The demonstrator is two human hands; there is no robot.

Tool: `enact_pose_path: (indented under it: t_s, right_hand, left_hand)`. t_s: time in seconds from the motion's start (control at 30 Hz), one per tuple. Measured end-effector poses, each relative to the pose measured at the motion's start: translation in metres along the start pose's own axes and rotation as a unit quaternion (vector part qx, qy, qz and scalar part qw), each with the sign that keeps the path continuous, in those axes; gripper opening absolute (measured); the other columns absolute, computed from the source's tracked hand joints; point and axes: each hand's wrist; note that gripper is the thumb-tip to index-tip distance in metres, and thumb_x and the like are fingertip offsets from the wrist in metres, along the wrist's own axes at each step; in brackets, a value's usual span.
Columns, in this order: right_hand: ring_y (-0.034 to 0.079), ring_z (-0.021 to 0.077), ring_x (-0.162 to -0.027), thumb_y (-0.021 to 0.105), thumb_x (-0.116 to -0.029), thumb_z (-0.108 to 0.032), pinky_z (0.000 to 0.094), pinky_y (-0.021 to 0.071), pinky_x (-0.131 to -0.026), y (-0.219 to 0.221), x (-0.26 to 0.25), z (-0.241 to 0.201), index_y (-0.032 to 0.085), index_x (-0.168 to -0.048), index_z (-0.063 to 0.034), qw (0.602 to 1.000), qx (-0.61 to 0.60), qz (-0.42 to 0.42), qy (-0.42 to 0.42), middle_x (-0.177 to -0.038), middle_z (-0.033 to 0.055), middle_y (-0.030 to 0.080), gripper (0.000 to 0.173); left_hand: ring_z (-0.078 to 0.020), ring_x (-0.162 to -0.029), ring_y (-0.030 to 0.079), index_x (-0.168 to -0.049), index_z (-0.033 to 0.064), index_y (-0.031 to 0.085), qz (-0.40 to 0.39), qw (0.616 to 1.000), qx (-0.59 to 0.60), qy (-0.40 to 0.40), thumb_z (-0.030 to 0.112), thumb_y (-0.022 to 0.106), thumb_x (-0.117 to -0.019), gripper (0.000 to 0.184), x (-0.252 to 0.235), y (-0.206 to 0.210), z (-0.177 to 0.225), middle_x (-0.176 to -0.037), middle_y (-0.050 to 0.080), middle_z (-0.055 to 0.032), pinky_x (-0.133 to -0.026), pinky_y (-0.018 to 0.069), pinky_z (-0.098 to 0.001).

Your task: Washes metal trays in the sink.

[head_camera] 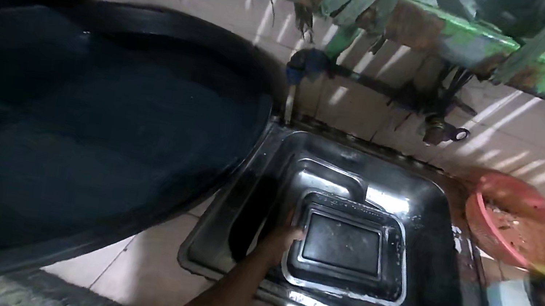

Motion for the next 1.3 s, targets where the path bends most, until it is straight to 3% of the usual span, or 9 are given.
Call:
enact_pose_path:
  t_s: [0.27, 0.4, 0.47, 0.57, 0.77, 0.93, 1.03, 1.17, 1.3]
  right_hand:
    - [0.066, 0.0433, -0.11, 0.059, -0.1046, -0.032, 0.0641, 0.0499, -0.096, 0.249, -0.061, -0.06, 0.061, -0.135, -0.0041, 0.979, 0.101, -0.162, 0.069, -0.117, 0.0261, 0.068, 0.041]
    - [0.058, 0.0359, -0.13, 0.064, -0.1009, -0.029, 0.0545, 0.044, -0.112, 0.327, -0.014, -0.141, 0.063, -0.136, -0.0054, 0.963, 0.117, -0.225, -0.09, -0.136, 0.0188, 0.063, 0.042]
    - [0.054, 0.0284, -0.137, 0.066, -0.0988, -0.029, 0.049, 0.039, -0.118, 0.356, 0.001, -0.16, 0.066, -0.134, -0.01, 0.938, 0.102, -0.256, -0.208, -0.14, 0.0118, 0.063, 0.04]
    - [0.053, 0.025, -0.138, 0.063, -0.1008, -0.031, 0.0496, 0.0412, -0.117, 0.351, -0.013, -0.133, 0.061, -0.142, -0.0171, 0.934, 0.137, -0.266, -0.193, -0.145, 0.006, 0.06, 0.043]
    - [0.061, 0.042, -0.124, 0.057, -0.1057, -0.023, 0.0606, 0.0456, -0.106, 0.246, -0.062, -0.026, 0.053, -0.144, -0.0035, 0.97, 0.172, -0.164, 0.051, -0.135, 0.0261, 0.062, 0.043]
    - [0.053, 0.0494, -0.129, 0.068, -0.0955, -0.014, 0.0611, 0.0399, -0.112, 0.251, -0.025, -0.017, 0.067, -0.127, 0.005, 0.991, 0.09, -0.046, -0.091, -0.133, 0.0307, 0.06, 0.037]
    - [0.056, 0.0483, -0.127, 0.067, -0.0971, -0.027, 0.0608, 0.0422, -0.11, 0.3, 0.008, -0.042, 0.065, -0.129, 0.0043, 0.987, 0.143, -0.073, -0.003, -0.131, 0.0306, 0.062, 0.045]
    - [0.056, 0.0412, -0.129, 0.067, -0.0952, -0.023, 0.0578, 0.0418, -0.111, 0.352, 0.032, -0.105, 0.068, -0.13, -0.0066, 0.966, 0.133, -0.185, -0.121, -0.131, 0.0212, 0.065, 0.038]
    - [0.056, 0.0379, -0.131, 0.065, -0.0959, -0.026, 0.0559, 0.0414, -0.113, 0.339, 0.022, -0.07, 0.068, -0.133, -0.0107, 0.955, 0.169, -0.187, -0.154, -0.135, 0.0169, 0.065, 0.04]
  left_hand:
    - [-0.0243, -0.135, 0.052, -0.164, 0.0121, 0.015, -0.029, 0.999, 0.02, 0.023, -0.02, 0.058, -0.0768, 0.102, 0.004, 0.005, 0.007, -0.157, 0.04, -0.0202, -0.104, 0.0496, -0.0395]
    - [-0.0189, -0.126, 0.058, -0.164, 0.0138, 0.018, -0.053, 0.998, 0.011, 0.018, -0.017, 0.058, -0.0787, 0.099, 0.001, 0.003, 0.004, -0.148, 0.051, -0.0174, -0.101, 0.0518, -0.0363]
    - [-0.0153, -0.117, 0.063, -0.154, 0.008, 0.036, -0.037, 0.999, 0.011, 0.03, -0.012, 0.065, -0.0819, 0.08, -0.002, 0.003, 0.001, -0.135, 0.06, -0.0138, -0.096, 0.0544, -0.0335]
    - [-0.0175, -0.134, 0.054, -0.164, 0.0175, 0.022, -0.041, 0.999, 0.0, 0.022, -0.009, 0.061, -0.0826, 0.094, -0.003, -0.001, 0.001, -0.155, 0.046, -0.0116, -0.106, 0.0496, -0.0375]
    - [-0.0204, -0.13, 0.057, -0.164, 0.0264, 0.022, -0.029, 0.999, 0.04, 0.001, -0.009, 0.061, -0.0813, 0.098, -0.007, -0.001, -0.003, -0.156, 0.046, -0.0107, -0.101, 0.0537, -0.0423]
    - [-0.0214, -0.138, 0.05, -0.165, 0.025, 0.021, 0.003, 0.997, 0.071, -0.009, -0.01, 0.062, -0.0814, 0.099, -0.006, 0.0, 0.0, -0.161, 0.038, -0.0098, -0.105, 0.0497, -0.0424]
    - [-0.0207, -0.132, 0.054, -0.165, 0.0217, 0.019, -0.016, 0.997, 0.07, -0.001, -0.013, 0.06, -0.0776, 0.102, -0.002, 0.002, 0.004, -0.156, 0.044, -0.0125, -0.101, 0.0523, -0.0405]
    - [-0.0187, -0.123, 0.061, -0.164, 0.0177, 0.02, -0.028, 0.994, 0.107, 0.024, -0.016, 0.06, -0.0774, 0.101, -0.003, 0.006, -0.004, -0.147, 0.053, -0.0142, -0.096, 0.0552, -0.0371]
    - [-0.0196, -0.129, 0.058, -0.164, 0.0194, 0.019, -0.02, 0.994, 0.106, 0.026, -0.014, 0.059, -0.0787, 0.1, 0.001, 0.004, -0.005, -0.152, 0.049, -0.0131, -0.1, 0.0544, -0.0386]
Point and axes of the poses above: each hand's wrist, its own x-axis away from the middle knuckle, its own y-axis out of the palm, z = x × y
